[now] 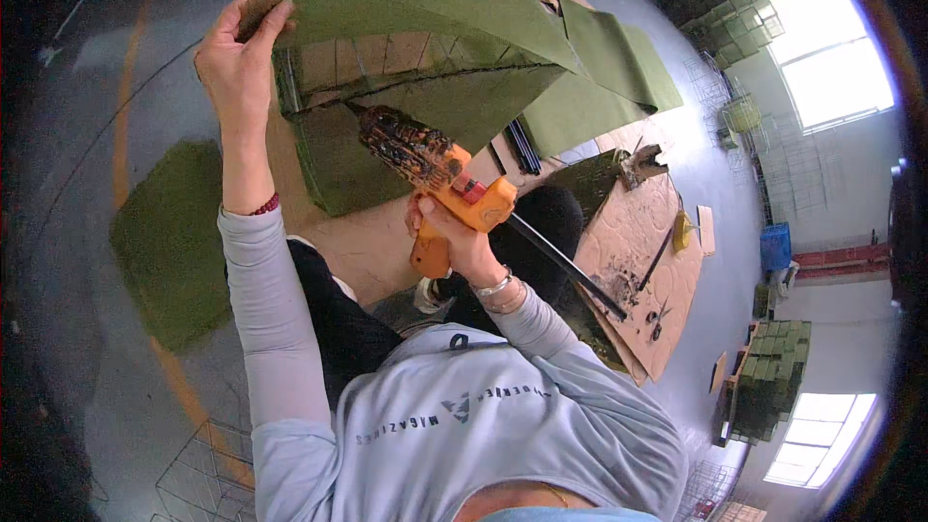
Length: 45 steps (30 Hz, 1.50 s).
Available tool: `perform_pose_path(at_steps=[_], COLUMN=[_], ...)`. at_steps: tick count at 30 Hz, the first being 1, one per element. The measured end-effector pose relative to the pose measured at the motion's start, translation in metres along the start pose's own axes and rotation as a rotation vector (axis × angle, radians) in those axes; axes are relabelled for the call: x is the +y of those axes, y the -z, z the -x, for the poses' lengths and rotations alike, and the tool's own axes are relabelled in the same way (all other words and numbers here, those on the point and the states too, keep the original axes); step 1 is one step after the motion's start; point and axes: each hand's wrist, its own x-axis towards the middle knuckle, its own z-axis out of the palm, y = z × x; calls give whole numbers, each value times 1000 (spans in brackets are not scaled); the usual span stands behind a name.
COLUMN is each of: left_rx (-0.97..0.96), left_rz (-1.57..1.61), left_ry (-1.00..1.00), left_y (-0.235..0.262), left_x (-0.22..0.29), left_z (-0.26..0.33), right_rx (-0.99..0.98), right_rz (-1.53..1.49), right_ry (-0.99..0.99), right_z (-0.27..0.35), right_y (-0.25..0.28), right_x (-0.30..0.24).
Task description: The recorder is using a hot glue gun to attach green fabric covers to large foam blocks.
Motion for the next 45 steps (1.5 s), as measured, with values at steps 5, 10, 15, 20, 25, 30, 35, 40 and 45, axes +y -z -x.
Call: perform_pose_path(at_steps=[5,10,15,20,25,30,35,40,45], left_rx=[-2,-6,20,-4,-18,-29,-37,-18,-15], left_rz=[-1,3,-27,-60,53,20,52,9,-32], left_ry=[10,34,-2,4,35,28,28,23,-9], left_y=[0,-2,0,-1,2,-1,2,1,-1], left_x=[-2,3,0,4,-5,0,-4,-1,1], left_z=[-1,2,1,2,0,0,0,1,1], right_rx=[28,3,-49,-69,-82,-90,7,124,175], right_rz=[-22,-29,-75,-27,-77,-31,-160,-183,-215], right_ry=[-5,40,33,-15,15,-31,-1,80,162], right_z=[0,0,-2,0,-2,0,4,11,4], right_y=[-5,-2,-8,-9,-17,-17,-18,-4,17], right_x=[0,4,0,5,5,5,1,-3,1])
